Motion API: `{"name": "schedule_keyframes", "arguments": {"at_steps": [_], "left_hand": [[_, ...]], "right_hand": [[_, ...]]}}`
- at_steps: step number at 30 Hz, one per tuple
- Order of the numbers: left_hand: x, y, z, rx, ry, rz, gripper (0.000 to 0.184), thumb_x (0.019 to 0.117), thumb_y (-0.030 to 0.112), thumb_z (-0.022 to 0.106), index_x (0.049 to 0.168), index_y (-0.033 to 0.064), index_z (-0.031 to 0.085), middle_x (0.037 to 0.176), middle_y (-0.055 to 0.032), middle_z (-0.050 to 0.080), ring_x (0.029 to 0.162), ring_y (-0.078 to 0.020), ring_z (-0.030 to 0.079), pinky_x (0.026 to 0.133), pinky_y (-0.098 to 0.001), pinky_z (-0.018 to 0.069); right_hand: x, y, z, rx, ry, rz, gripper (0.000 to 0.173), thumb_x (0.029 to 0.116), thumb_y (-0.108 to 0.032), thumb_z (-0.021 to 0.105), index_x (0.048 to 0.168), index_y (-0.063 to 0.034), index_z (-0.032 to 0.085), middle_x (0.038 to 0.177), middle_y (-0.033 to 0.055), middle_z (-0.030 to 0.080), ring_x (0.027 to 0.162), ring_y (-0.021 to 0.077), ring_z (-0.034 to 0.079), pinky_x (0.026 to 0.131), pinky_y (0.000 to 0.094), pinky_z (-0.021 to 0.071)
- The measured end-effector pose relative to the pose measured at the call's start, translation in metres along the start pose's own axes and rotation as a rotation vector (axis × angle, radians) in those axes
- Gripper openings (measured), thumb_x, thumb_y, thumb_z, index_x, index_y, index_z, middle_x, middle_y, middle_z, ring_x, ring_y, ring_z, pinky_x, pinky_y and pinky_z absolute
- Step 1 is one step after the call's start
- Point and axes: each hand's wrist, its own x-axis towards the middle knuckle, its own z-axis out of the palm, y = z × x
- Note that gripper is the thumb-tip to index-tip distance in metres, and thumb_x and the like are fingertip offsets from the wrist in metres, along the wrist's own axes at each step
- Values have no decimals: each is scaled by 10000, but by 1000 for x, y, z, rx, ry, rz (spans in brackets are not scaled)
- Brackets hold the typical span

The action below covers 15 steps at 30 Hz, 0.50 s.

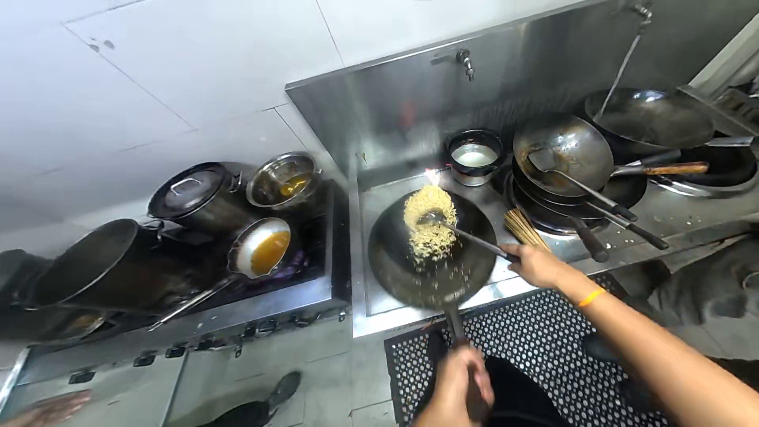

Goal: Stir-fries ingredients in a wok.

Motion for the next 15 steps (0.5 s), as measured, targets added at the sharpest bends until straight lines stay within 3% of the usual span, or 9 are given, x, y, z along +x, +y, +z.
{"name": "schedule_keyframes", "arguments": {"at_steps": [2,4,7,9,10,12,15], "left_hand": [[-32,-5,6,55,84,-66,52,974,98,529,1014,71,548,674,-34,528,465,-122,522,425,-271,501],[-38,23,22,1,53,-104,89,996,136,524,965,60,555,654,-30,518,461,-116,526,429,-256,505],[16,96,44,-179,-31,-38,79,1012,133,525,997,56,519,650,-21,514,449,-88,545,408,-204,511],[64,112,33,-239,-69,15,55,989,110,540,962,65,525,651,-16,512,458,-87,545,413,-204,510],[75,99,23,-233,-79,29,47,982,112,532,953,77,521,649,-13,511,462,-92,544,416,-213,510],[61,49,9,-147,-64,49,39,981,113,500,956,89,518,641,-21,518,457,-112,535,415,-244,497],[6,-5,-8,42,37,15,201,930,37,512,1125,80,498,704,-39,537,474,-133,524,410,-284,486]], "right_hand": [[-13,6,-29,69,-160,12,453,967,-313,702,1407,-377,614,1025,28,745,795,200,709,740,495,606],[-23,3,-69,226,-394,79,376,1007,-227,657,1374,-308,645,834,69,707,582,177,621,556,373,549],[-5,-5,-104,343,-505,157,389,995,-175,670,1377,-251,652,783,90,697,496,145,535,473,293,455],[14,-12,-88,228,-364,153,373,988,-220,689,1360,-244,665,824,78,716,556,160,588,529,342,505],[22,-13,-67,131,-244,147,357,961,-245,710,1317,-262,695,884,81,734,650,210,655,612,436,563],[29,-6,-16,-35,-7,114,419,904,-288,739,1317,-337,689,1002,102,750,845,325,711,739,620,569],[7,2,15,-75,73,68,554,922,-305,703,1449,-379,552,961,110,737,840,343,715,733,634,575]]}}
